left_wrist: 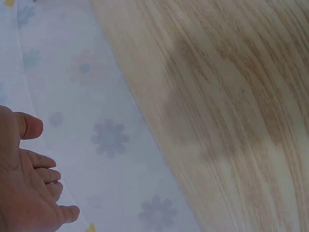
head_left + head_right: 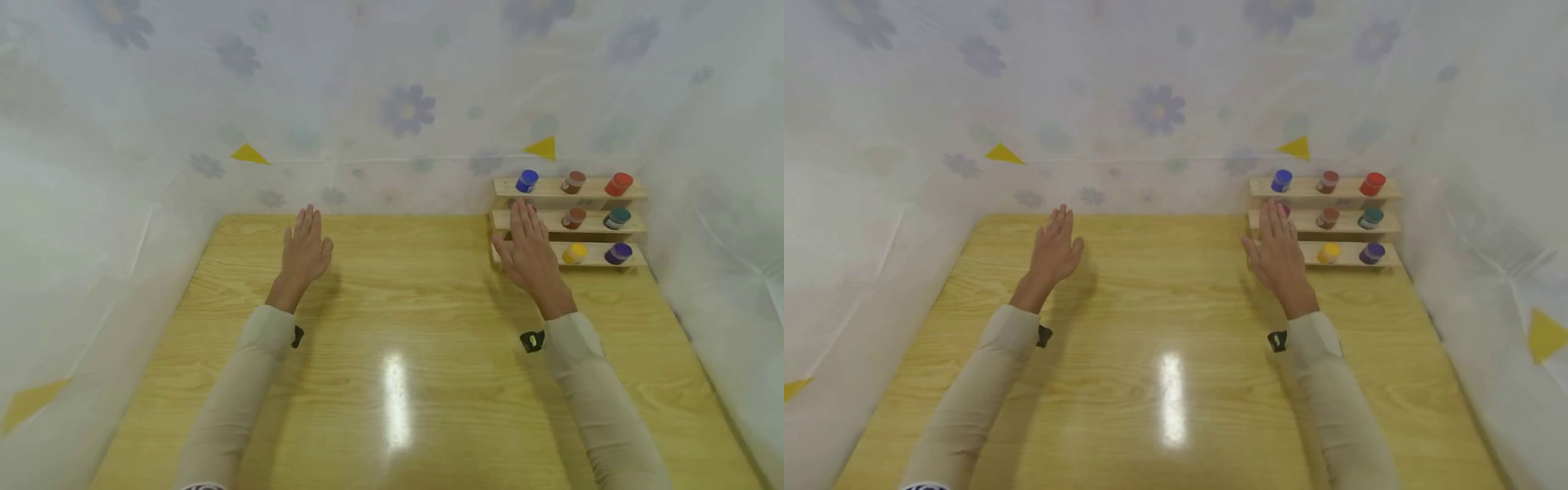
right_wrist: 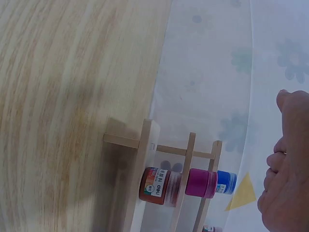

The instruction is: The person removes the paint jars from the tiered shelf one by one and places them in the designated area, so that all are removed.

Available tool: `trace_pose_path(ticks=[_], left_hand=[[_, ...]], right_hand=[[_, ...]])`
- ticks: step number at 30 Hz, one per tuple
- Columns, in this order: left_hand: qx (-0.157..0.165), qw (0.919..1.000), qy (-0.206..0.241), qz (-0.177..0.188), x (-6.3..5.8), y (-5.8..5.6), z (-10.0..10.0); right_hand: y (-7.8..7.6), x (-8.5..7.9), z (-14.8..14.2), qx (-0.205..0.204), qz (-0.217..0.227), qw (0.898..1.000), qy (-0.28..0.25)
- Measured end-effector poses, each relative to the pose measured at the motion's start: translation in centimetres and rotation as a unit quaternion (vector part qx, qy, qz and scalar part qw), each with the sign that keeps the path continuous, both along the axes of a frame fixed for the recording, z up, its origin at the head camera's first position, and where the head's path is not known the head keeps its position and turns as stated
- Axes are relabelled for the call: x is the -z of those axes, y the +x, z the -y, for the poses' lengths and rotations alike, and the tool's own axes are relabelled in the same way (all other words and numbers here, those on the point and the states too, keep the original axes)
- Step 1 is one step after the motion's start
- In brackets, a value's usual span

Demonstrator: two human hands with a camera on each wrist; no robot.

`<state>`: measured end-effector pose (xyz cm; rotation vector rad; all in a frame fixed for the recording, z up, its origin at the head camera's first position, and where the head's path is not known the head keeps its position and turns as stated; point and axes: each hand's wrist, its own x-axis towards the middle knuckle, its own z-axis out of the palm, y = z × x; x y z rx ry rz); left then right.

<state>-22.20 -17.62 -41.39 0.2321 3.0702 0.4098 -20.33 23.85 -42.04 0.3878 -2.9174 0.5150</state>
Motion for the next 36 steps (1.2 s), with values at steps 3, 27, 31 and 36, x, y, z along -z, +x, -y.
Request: trace_pose_path(ticks=[3, 27, 31, 36], left_hand=[[0.001, 1.0000, -0.003, -0.003, -0.1, 0.2, -0.3], [-0.007, 0.9998, -0.008, -0.017, -0.6, 0.6, -1.3], [-0.009, 0.9998, 0.000, -0.020, -0.8, 0.5, -1.7], [-0.011, 0.9997, 0.006, -0.020, -0.8, 0.1, -2.9]], right_hand=[[0.4, -0.1, -0.2, 0.004, 0.004, 1.000, -0.001], [0.4, 0.4, -0.8, 0.019, 0.010, 1.000, -0.011], [0.3, 0.7, -0.9, 0.019, 0.007, 1.000, -0.011], [0.2, 0.4, -1.8, 0.026, 0.007, 1.000, -0.003]])
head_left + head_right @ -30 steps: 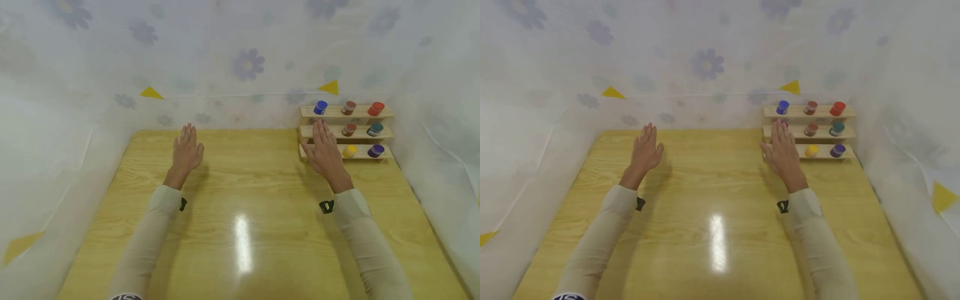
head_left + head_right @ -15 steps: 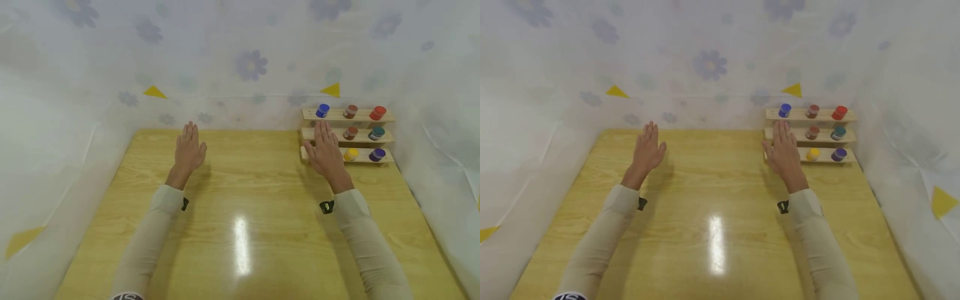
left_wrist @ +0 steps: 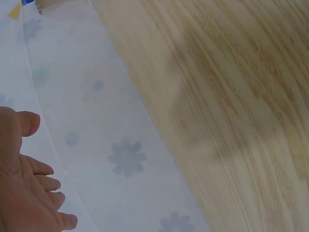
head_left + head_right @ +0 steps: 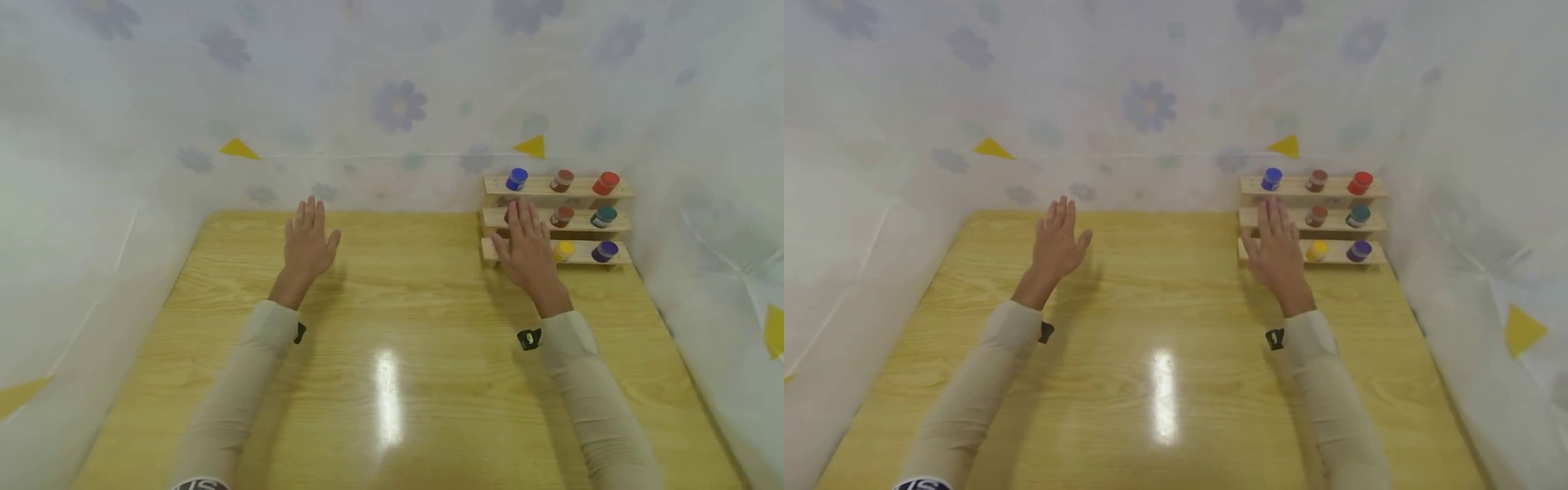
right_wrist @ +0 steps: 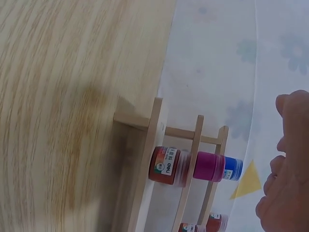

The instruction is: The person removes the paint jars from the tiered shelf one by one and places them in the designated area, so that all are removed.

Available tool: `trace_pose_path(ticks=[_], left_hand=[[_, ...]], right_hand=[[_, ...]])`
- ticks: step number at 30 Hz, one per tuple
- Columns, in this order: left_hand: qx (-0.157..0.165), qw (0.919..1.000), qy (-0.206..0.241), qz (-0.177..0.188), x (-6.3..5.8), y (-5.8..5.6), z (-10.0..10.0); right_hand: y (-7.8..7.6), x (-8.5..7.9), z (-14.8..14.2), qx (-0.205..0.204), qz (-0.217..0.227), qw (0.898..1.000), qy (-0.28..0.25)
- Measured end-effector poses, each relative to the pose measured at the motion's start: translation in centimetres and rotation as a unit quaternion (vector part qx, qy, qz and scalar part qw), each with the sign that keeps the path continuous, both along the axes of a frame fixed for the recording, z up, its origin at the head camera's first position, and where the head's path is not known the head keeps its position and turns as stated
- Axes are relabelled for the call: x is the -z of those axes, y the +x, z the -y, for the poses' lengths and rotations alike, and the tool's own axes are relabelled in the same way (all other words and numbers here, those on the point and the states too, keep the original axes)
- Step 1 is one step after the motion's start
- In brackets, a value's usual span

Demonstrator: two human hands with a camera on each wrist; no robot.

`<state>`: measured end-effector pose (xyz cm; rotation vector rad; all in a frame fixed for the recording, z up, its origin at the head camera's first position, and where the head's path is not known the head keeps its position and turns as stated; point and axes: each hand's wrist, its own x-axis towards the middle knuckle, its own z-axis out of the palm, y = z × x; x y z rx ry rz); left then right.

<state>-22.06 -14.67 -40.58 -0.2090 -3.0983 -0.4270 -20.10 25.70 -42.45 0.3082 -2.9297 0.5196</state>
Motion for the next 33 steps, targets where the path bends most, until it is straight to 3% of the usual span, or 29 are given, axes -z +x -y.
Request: trace_pose_path(ticks=[12, 18, 25, 33], left_hand=[[-0.026, 0.9996, -0.011, -0.007, 1.0, -0.8, -2.8], [-0.011, 0.9992, -0.037, -0.001, 1.9, -1.2, -4.6], [0.004, 0.9988, -0.048, -0.004, 2.2, -0.7, -7.1], [0.012, 0.9979, -0.063, 0.008, 3.1, -0.9, -11.0]], right_hand=[[-0.2, 0.3, -1.7, 0.009, 0.027, 0.999, 0.030], [-0.1, 0.4, -3.1, 0.019, 0.041, 0.998, 0.039], [0.6, 0.9, -5.0, 0.040, 0.053, 0.997, 0.046], [1.0, 0.4, -7.7, 0.067, 0.067, 0.995, 0.041]])
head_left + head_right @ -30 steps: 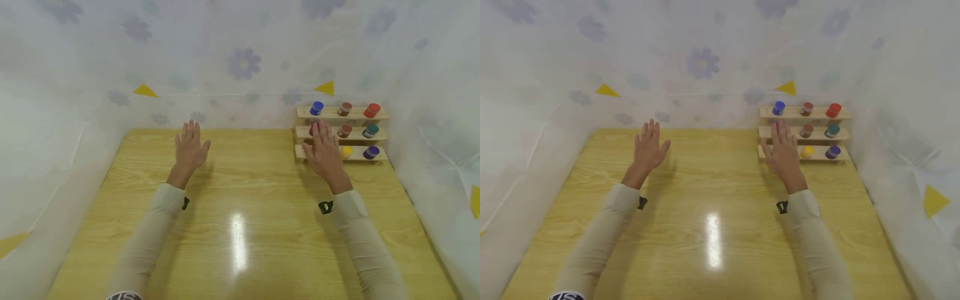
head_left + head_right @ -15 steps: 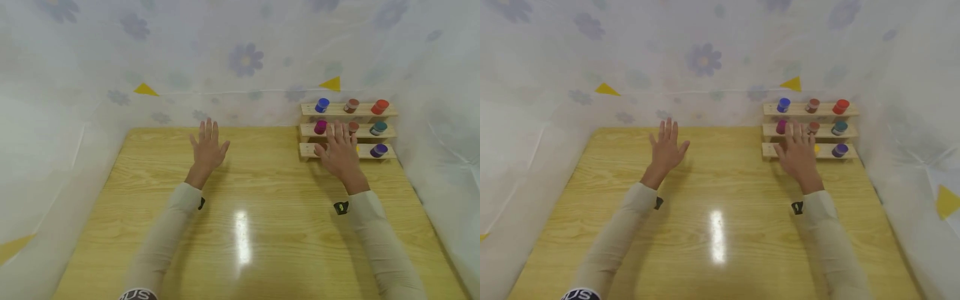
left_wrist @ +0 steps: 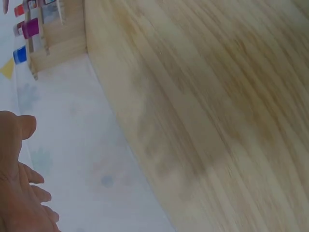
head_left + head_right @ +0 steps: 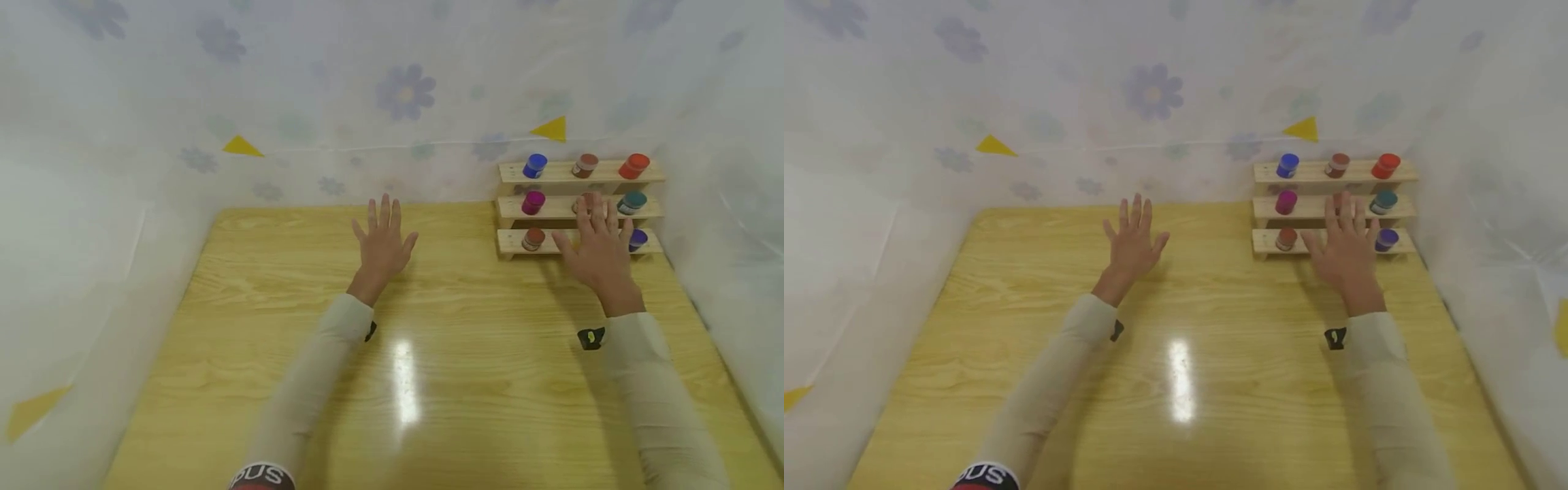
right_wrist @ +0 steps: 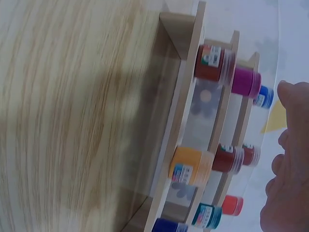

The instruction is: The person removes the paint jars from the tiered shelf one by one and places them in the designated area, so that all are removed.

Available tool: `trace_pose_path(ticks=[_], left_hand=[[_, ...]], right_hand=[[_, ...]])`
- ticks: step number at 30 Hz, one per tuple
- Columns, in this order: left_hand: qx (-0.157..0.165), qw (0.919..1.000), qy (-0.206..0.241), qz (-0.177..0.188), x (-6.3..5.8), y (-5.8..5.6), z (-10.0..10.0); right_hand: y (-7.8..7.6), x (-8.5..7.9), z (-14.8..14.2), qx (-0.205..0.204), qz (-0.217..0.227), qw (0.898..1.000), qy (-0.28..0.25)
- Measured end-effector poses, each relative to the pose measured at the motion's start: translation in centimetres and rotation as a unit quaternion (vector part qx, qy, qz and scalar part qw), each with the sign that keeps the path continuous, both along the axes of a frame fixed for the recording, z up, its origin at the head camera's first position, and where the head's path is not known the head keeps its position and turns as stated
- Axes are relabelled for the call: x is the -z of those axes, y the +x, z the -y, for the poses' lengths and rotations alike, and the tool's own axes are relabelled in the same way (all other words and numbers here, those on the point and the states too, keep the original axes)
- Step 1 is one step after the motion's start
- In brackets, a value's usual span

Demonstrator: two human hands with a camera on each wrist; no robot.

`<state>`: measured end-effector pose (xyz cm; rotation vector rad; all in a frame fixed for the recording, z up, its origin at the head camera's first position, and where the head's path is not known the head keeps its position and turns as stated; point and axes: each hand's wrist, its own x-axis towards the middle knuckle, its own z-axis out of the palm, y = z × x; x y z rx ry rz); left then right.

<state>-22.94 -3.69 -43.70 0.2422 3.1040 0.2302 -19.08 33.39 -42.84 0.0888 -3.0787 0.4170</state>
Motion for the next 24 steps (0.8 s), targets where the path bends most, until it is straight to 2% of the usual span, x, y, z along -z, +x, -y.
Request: trace_pose_path(ticks=[7, 13, 19, 24], left_hand=[[0.027, 0.9993, -0.024, -0.006, 0.3, 0.5, -3.2], [0.055, 0.9974, -0.045, 0.006, 0.3, 1.3, -5.7], [0.084, 0.9936, -0.075, -0.008, 1.0, 1.9, -8.7], [0.110, 0.9916, -0.068, -0.008, 1.5, 2.2, -11.3]], right_hand=[[0.9, -0.3, -2.8, 0.030, -0.004, 1.000, -0.004], [1.8, -0.1, -5.0, 0.056, 0.003, 0.998, -0.015], [2.7, 1.1, -6.8, 0.081, 0.012, 0.996, -0.024], [3.2, 2.2, -8.2, 0.092, 0.018, 0.995, -0.040]])
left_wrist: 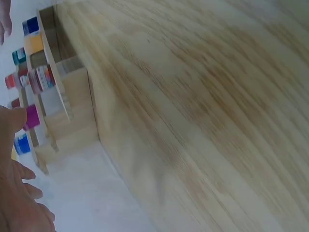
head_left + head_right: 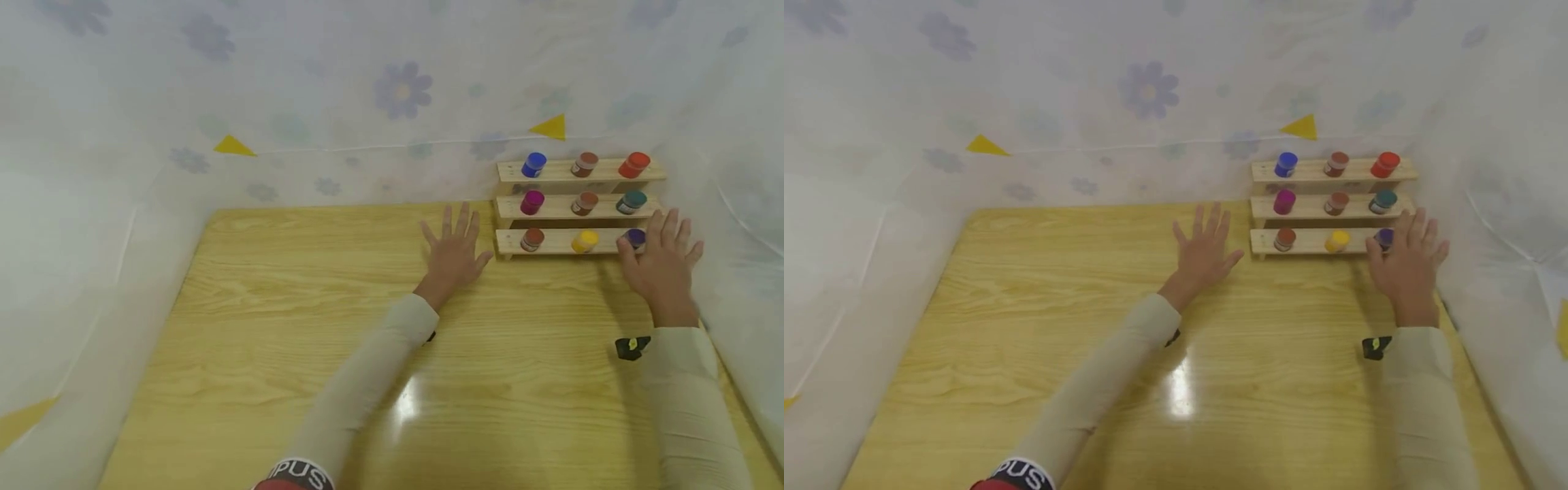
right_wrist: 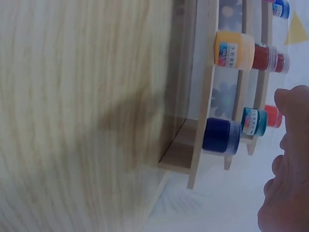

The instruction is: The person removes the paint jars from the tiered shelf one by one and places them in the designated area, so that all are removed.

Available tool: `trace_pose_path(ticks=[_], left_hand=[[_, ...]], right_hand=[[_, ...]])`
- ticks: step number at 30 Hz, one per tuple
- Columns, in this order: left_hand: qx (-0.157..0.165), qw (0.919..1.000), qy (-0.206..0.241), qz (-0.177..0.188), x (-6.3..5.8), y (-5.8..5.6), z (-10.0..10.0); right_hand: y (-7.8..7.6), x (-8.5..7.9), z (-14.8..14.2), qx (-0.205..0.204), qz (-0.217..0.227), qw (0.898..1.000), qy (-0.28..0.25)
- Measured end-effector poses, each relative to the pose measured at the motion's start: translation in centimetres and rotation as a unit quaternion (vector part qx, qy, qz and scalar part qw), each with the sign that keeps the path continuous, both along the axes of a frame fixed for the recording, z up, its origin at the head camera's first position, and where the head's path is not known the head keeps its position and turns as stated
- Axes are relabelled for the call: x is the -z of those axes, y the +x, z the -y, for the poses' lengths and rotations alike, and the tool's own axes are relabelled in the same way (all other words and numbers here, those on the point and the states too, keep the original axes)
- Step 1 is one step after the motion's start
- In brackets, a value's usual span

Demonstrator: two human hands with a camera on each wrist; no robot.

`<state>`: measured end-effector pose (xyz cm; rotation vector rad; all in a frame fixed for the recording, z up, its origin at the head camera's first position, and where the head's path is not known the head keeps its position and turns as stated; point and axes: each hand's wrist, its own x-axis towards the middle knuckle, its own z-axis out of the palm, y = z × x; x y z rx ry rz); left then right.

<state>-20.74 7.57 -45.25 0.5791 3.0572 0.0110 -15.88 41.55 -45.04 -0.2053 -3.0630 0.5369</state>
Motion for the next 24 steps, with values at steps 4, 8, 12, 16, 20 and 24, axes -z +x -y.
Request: trace_pose_path(ticks=[4, 8, 12, 16, 20, 24], left_hand=[[0.010, 0.9999, 0.006, 0.006, 0.0, 0.4, -1.7], [0.007, 0.9998, 0.005, 0.017, 0.4, 0.6, -2.7], [0.009, 0.9996, 0.003, 0.027, 0.9, 0.8, -3.3], [0.029, 0.9990, -0.013, 0.031, 1.2, 1.1, -4.0], [0.049, 0.9979, -0.027, 0.033, 1.5, 1.3, -4.6], [0.052, 0.9970, -0.032, 0.048, 1.9, 1.5, -5.2]], right_hand=[[0.2, 0.3, -0.7, -0.001, 0.025, 1.000, 0.007], [0.4, 0.8, -1.1, -0.007, 0.047, 0.999, 0.016], [0.3, 1.6, -1.6, -0.013, 0.063, 0.998, 0.010], [0.2, 2.3, -2.2, -0.009, 0.079, 0.997, 0.006], [0.1, 3.0, -2.8, 0.000, 0.095, 0.996, 0.002], [-0.1, 3.6, -3.1, -0.006, 0.109, 0.994, 0.005]])
